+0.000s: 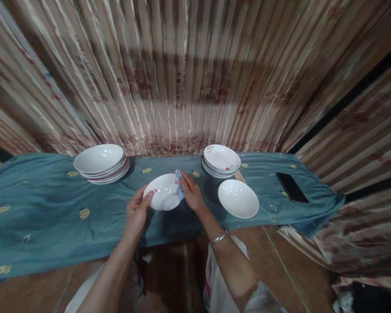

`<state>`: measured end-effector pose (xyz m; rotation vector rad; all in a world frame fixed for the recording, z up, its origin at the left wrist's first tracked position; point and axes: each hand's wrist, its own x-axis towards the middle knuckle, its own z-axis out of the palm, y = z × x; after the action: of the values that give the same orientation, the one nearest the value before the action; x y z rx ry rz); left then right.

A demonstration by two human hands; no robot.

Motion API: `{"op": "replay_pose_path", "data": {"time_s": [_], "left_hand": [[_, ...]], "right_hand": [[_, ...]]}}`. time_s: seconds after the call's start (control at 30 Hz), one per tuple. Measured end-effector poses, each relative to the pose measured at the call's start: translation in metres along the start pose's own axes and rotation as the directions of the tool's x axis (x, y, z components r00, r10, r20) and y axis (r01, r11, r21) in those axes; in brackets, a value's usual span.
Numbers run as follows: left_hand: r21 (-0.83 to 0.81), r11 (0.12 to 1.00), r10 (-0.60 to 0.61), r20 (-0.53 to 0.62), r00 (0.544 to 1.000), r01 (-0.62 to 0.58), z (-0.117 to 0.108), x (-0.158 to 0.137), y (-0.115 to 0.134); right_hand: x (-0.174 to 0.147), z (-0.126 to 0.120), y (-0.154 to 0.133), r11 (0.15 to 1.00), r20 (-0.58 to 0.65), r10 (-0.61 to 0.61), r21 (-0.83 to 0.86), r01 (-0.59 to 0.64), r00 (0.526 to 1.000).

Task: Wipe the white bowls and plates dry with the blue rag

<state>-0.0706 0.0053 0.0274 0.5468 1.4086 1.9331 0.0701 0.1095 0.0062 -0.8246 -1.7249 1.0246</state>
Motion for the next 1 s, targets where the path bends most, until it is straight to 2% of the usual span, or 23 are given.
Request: {"op": "replay_pose_path", "data": {"time_s": [0.17,0.3,0.43,0.57,0.73,0.83,1.0], "left_hand": [[0.018,1.0,0.002,0.003,1.0,-0.002,0.0,-0.003,0.004],[0.027,0.999,-0.022,0.028,0.999,0.021,-0.002,-0.004,0.003],[-0.01,0.997,-0.077,0.039,0.996,0.077,-0.003,-0.004,0.003],[-0.072,0.991,-0.109,0.026,0.994,0.11,-0.002,-0.005,0.007],[-0.086,0.989,-0.116,0.018,0.993,0.117,-0.003,-0.006,0.009],[-0.085,0.99,-0.112,0.028,0.993,0.114,-0.002,-0.006,0.008],[-0.096,0.988,-0.116,0.044,0.992,0.12,0.0,-0.007,0.005]], "right_hand": [[-0.014,-0.001,-0.012,0.988,0.068,-0.095,-0.119,0.102,0.993],[-0.018,0.002,-0.012,0.993,0.094,-0.078,-0.081,0.086,0.993],[-0.015,0.014,0.003,0.996,0.024,0.07,0.051,-0.071,0.997],[-0.014,0.027,0.021,0.946,-0.015,0.272,0.188,-0.264,0.962],[-0.012,0.033,0.03,0.898,-0.015,0.348,0.293,-0.329,0.937],[-0.006,0.031,0.023,0.912,-0.011,0.326,0.266,-0.311,0.945],[0.004,0.027,0.001,0.99,0.008,0.086,0.11,-0.086,0.996]]}}
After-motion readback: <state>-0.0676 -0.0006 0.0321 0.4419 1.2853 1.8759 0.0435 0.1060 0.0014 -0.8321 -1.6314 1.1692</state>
